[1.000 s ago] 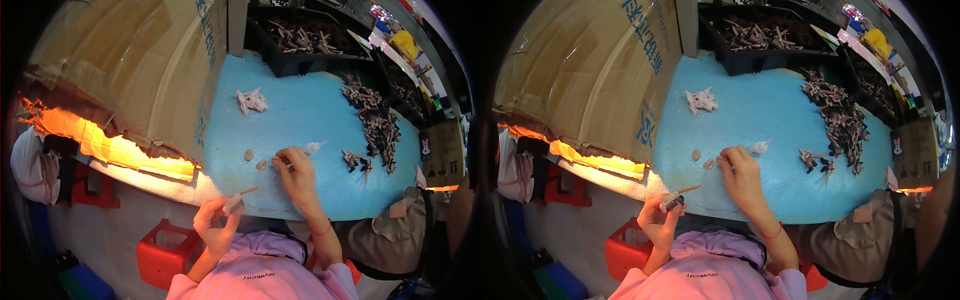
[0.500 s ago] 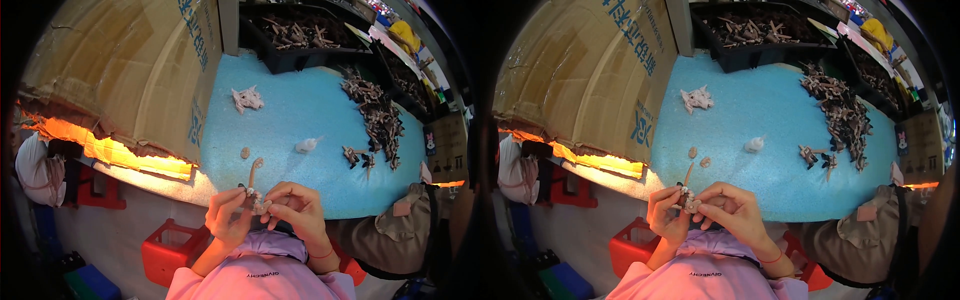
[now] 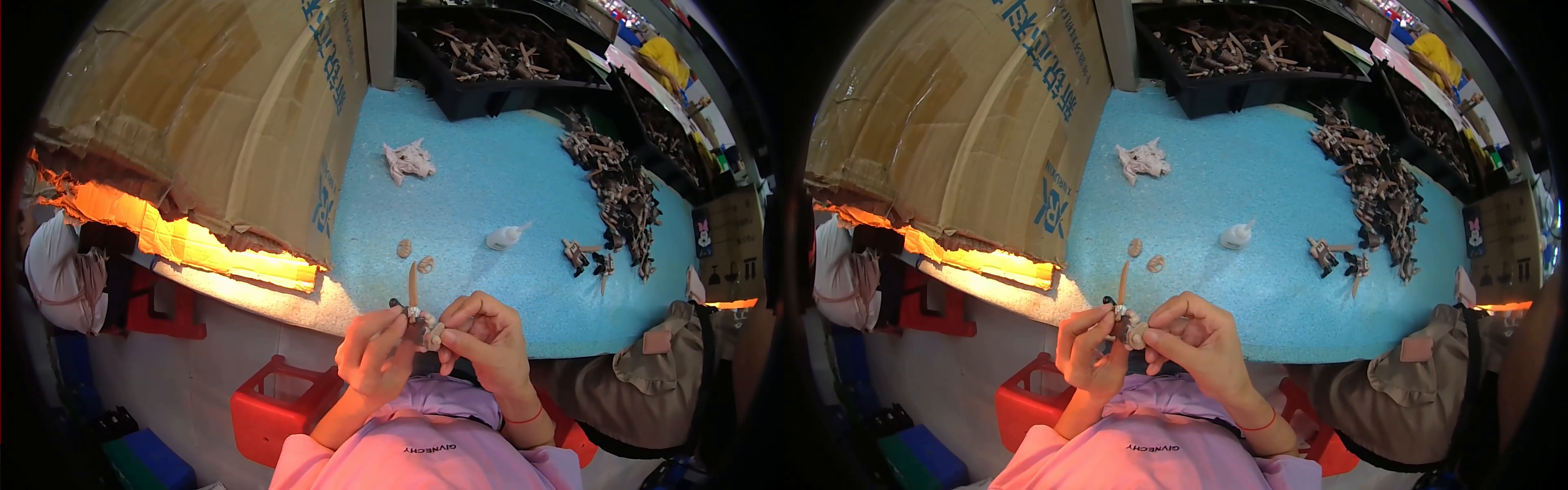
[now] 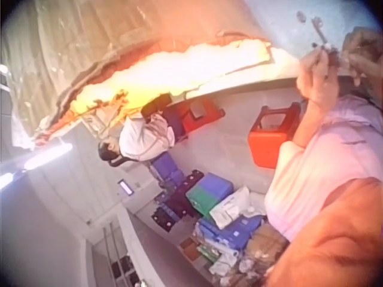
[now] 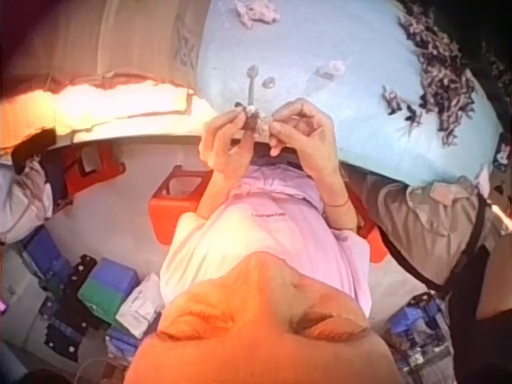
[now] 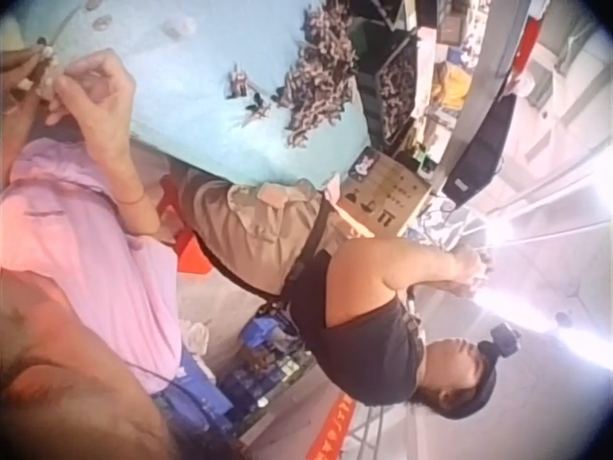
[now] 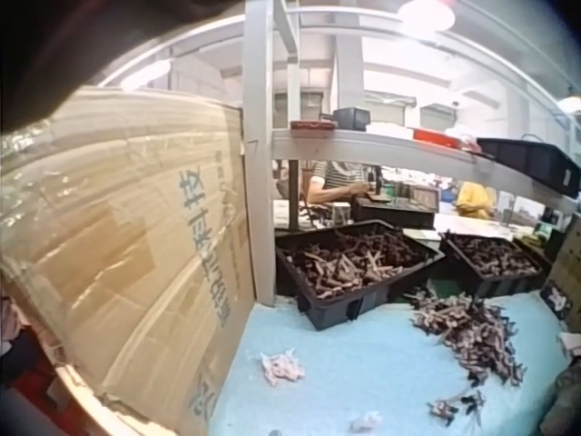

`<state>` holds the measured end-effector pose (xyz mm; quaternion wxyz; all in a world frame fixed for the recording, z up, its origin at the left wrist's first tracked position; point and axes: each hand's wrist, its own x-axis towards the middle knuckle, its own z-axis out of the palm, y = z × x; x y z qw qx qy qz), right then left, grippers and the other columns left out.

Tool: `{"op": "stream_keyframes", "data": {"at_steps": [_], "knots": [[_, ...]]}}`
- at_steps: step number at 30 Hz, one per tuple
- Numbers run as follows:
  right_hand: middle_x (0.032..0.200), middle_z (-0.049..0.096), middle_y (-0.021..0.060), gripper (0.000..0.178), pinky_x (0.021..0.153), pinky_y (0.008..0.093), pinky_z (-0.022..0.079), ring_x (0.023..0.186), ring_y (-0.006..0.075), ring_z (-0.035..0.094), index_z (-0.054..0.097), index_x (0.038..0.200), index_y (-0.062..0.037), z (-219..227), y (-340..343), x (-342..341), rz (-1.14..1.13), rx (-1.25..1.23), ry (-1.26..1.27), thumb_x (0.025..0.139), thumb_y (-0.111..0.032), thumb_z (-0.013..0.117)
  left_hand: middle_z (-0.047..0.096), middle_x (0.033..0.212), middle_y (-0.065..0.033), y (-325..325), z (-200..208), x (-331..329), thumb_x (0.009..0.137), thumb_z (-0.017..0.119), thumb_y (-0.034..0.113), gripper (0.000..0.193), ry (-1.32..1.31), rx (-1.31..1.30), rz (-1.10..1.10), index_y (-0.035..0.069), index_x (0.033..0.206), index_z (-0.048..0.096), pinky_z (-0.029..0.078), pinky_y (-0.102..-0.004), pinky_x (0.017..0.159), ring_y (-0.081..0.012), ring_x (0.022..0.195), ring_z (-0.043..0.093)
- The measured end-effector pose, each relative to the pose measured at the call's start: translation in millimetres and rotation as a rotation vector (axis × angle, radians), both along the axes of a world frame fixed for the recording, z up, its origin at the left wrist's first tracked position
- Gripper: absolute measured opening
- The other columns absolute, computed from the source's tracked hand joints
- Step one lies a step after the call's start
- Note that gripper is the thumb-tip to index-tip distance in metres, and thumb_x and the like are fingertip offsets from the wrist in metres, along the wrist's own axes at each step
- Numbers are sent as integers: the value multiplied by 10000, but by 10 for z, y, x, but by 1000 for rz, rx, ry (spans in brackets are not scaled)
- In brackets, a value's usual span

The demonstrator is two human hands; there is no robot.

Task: The person applies glue from a glue bottle to small plastic components and assembles them by hand to build a structure.

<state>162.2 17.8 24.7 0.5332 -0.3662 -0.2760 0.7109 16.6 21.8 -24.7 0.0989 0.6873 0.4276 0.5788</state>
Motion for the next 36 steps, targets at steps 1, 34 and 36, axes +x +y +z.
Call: {"op": "stream_keyframes", "data": {"at_steps": [1,34,36], "knots": [[824,585,172,95,477,251,542,623,172,607,495,847,57,-8,1,-1,-3,16,-1,777,89,550,576,914,-145,1,3,1,608,665,-139,334,-1,0,0,-17,910,597,492,-261,596,-210,746,589],[871,539,101,202,521,237,533,763,135,573,457,974,48,98,18,55,112,52,-44,796,73,548,584,893,-117,59,105,-44,498,685,-108,430,39,93,-45,-13,911,615,498,-288,534,-233,677,602],[879,537,103,198,526,238,537,768,135,572,457,966,48,98,16,56,113,55,-34,793,75,549,584,889,-117,52,117,-51,503,689,-106,425,53,91,-36,-11,911,617,498,-289,536,-235,676,601]]}}
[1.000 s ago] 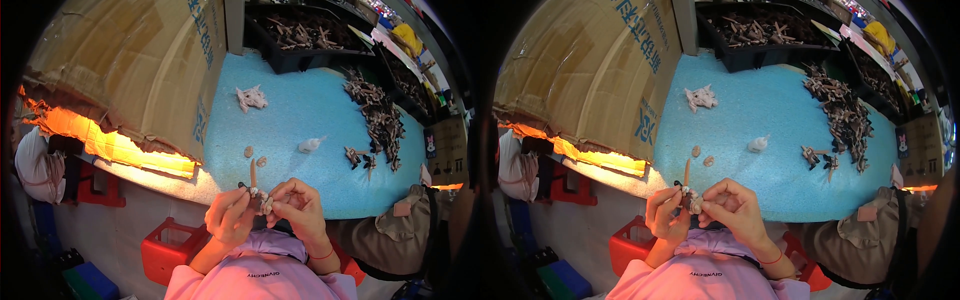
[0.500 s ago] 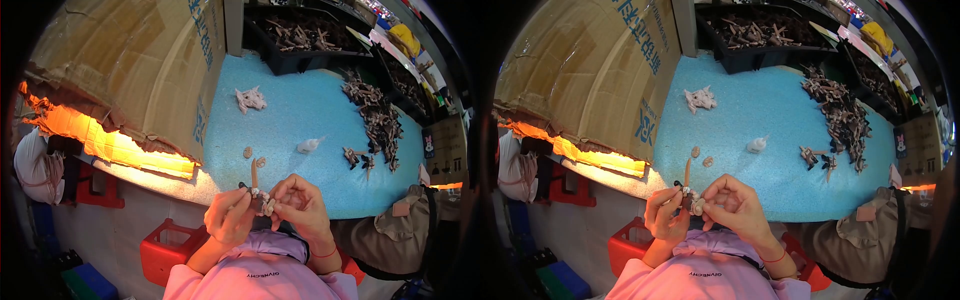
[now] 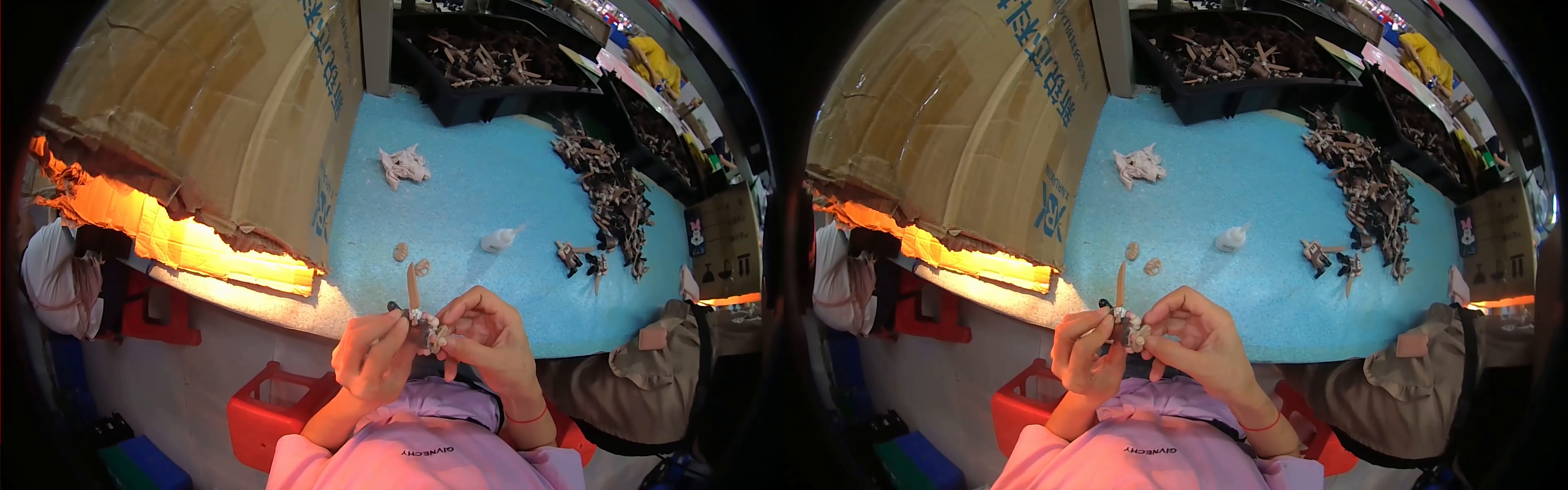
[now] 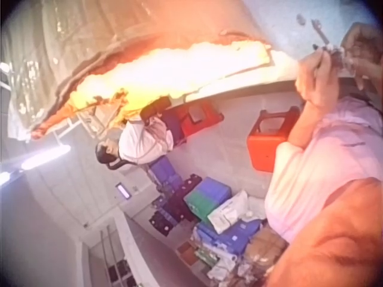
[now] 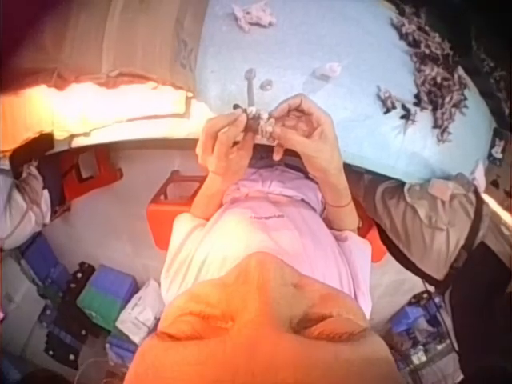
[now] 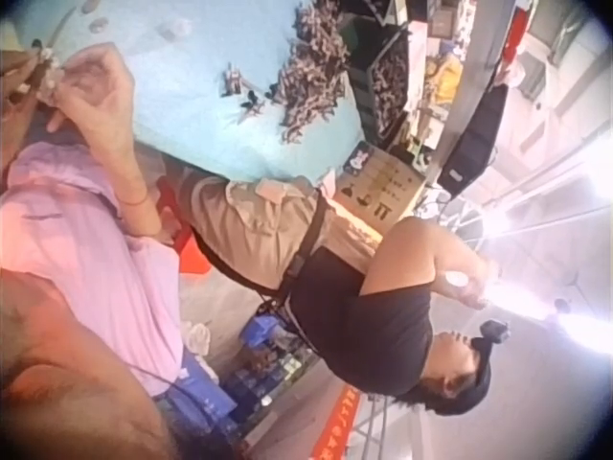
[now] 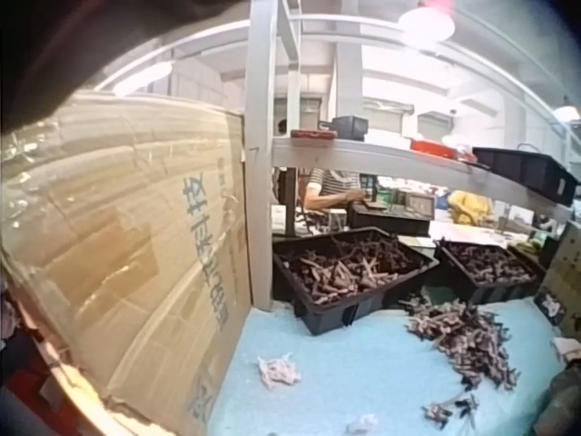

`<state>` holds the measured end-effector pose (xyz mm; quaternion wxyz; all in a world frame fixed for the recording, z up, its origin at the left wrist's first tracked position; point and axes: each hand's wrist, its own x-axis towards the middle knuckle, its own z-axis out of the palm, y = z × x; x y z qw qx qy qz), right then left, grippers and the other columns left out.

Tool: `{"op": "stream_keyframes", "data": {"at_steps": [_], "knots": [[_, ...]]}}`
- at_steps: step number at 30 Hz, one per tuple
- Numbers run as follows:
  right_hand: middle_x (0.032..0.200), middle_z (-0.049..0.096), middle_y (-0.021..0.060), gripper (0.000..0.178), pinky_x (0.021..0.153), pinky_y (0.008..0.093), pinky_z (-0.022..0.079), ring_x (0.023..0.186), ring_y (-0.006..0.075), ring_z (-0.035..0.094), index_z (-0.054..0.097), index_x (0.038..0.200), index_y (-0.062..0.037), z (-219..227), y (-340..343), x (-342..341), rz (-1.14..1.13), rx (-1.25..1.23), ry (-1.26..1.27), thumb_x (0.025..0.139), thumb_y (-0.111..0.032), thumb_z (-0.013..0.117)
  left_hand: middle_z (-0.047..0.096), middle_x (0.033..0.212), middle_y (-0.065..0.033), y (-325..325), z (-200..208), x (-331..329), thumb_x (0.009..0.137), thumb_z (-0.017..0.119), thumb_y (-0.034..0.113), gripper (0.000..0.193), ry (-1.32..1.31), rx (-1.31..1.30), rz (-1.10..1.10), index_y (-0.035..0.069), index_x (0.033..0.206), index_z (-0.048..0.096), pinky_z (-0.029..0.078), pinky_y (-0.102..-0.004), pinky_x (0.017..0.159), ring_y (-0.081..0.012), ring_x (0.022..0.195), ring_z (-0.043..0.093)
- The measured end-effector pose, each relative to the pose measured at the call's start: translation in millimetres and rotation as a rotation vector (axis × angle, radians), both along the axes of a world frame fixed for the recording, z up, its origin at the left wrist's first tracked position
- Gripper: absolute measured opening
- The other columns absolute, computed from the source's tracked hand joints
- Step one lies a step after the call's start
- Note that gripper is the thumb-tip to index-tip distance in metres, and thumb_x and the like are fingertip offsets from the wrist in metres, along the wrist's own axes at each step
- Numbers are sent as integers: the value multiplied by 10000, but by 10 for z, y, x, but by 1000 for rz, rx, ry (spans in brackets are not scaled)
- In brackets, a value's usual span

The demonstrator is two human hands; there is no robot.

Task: The person applies glue from a glue bottle to small plastic components and assembles them by hand to build a structure.

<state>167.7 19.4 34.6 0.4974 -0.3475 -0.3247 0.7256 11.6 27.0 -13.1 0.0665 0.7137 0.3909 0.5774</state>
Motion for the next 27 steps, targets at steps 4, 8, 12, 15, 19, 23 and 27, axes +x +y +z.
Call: {"op": "stream_keyframes", "data": {"at_steps": [4,8,12,15,19,23,27], "knots": [[900,529,106,190,543,248,553,776,135,571,446,936,41,-28,18,-24,-18,22,27,783,80,552,582,893,-117,17,8,-19,506,694,-103,419,13,15,-2,-13,908,616,498,-288,535,-234,678,601],[879,549,152,217,492,267,557,745,177,606,420,895,17,37,20,-50,-78,-6,17,749,100,558,577,909,-120,29,28,-34,512,700,-98,418,47,50,-24,-32,916,613,499,-290,537,-236,680,601],[878,543,141,228,500,275,561,758,180,607,408,887,1,87,51,-68,-21,-61,59,747,94,562,570,929,-128,41,28,-75,525,700,-102,424,74,71,-47,-49,936,611,505,-293,547,-242,692,600],[879,543,134,227,508,281,565,765,182,608,407,883,-5,69,55,-76,1,-92,65,749,91,563,565,942,-134,46,50,-115,535,697,-106,418,100,83,-79,-56,941,612,508,-291,555,-248,707,598],[878,544,124,220,522,290,571,770,183,609,409,879,-10,111,45,-100,6,-98,48,753,85,563,561,954,-142,45,60,-141,546,696,-106,414,111,101,-90,-61,948,610,509,-289,563,-252,719,595],[882,542,118,219,536,294,573,780,178,607,413,880,-9,95,30,-126,9,-90,10,753,82,566,554,974,-151,52,106,-143,562,693,-105,395,91,48,-90,-60,945,605,513,-293,585,-250,736,596],[896,527,107,222,591,302,574,823,162,583,414,917,9,65,16,-142,-55,-39,-57,756,87,546,519,1044,-179,26,136,-68,607,577,-175,374,-127,-233,-156,-38,955,582,501,-329,734,-259,892,567]]}}
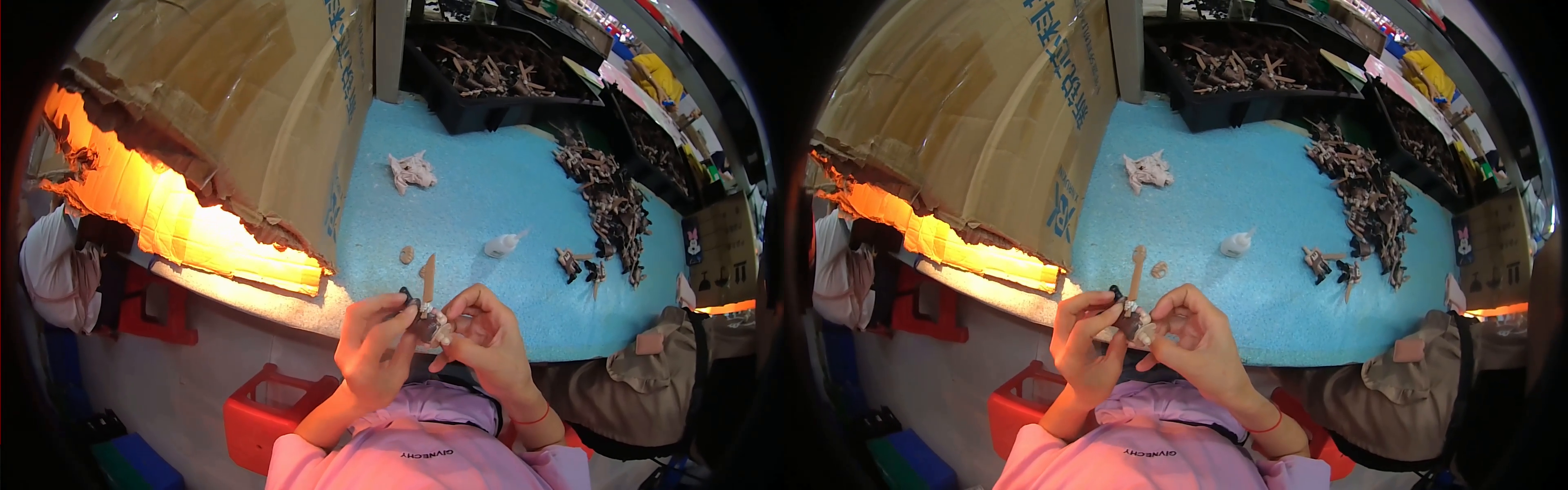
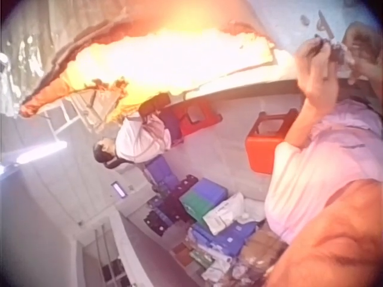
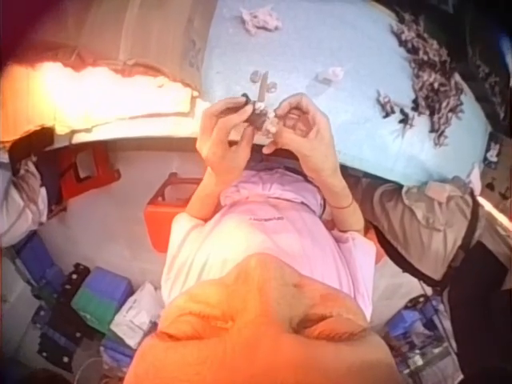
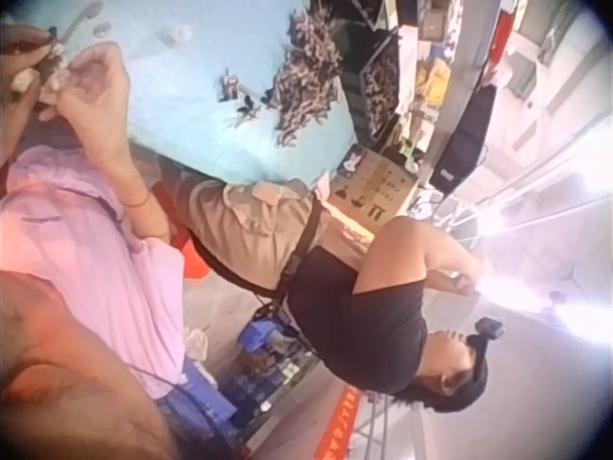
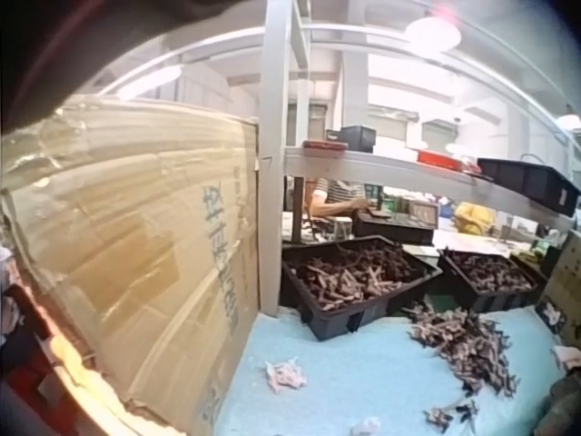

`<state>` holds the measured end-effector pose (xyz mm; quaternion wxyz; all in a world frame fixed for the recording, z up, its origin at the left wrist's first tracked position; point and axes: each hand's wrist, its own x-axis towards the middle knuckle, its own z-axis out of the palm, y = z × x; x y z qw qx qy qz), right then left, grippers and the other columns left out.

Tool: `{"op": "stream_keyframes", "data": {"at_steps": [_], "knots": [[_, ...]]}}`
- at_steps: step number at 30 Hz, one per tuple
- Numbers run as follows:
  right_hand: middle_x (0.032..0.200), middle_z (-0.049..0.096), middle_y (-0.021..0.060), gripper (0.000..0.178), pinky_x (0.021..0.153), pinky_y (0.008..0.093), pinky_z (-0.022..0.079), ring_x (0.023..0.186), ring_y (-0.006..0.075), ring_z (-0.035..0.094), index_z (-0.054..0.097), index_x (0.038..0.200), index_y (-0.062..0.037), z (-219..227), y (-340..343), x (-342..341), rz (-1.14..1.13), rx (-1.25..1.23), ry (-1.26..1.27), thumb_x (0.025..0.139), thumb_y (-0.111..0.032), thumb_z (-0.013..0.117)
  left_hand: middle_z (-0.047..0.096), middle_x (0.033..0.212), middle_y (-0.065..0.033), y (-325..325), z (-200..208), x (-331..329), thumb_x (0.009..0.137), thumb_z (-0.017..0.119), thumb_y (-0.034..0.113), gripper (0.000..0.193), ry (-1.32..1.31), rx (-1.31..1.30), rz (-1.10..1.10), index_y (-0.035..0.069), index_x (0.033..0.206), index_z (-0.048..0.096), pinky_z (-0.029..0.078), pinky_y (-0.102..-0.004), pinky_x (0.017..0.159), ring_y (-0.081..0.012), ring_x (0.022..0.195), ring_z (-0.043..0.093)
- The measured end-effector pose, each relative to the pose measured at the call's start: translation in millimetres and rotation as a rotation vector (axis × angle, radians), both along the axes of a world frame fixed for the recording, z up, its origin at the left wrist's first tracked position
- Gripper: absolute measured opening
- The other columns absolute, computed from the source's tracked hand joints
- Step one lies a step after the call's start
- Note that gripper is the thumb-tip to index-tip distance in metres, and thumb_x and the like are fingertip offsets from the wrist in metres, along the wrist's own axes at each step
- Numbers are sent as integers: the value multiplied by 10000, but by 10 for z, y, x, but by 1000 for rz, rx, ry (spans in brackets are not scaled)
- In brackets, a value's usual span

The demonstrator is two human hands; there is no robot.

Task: The person applies glue from a glue bottle to small plastic components and assembles them by hand to build a structure.

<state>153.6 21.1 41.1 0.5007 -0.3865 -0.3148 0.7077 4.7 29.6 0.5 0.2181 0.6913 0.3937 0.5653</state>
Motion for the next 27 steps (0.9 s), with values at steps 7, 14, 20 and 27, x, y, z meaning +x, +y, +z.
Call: {"op": "stream_keyframes", "data": {"at_steps": [7,14,20,27], "knots": [[950,515,130,230,657,315,571,885,173,571,403,969,47,-3,-27,0,-36,101,-63,778,101,519,493,1153,-211,-12,77,-66,656,612,-68,389,-348,-315,-211,-23,1042,594,458,-340,825,-281,965,564],[945,522,134,242,676,308,567,898,177,576,406,994,65,13,-94,5,-73,146,-136,787,95,529,516,1156,-210,-16,166,-56,657,633,-27,401,-172,-232,-237,-30,1056,595,463,-342,818,-283,962,569],[989,495,140,214,690,293,564,885,184,582,419,979,81,40,-114,61,-40,184,-228,794,103,526,526,1147,-209,-28,212,-19,637,651,-23,403,-92,-211,-198,-37,1037,600,482,-327,772,-271,922,582],[1050,455,164,250,694,293,564,890,193,583,430,999,65,81,-69,214,65,241,-178,782,114,546,520,1171,-217,-20,282,-4,631,653,-19,410,17,-210,-232,-25,1038,604,482,-323,760,-283,911,580]]}}
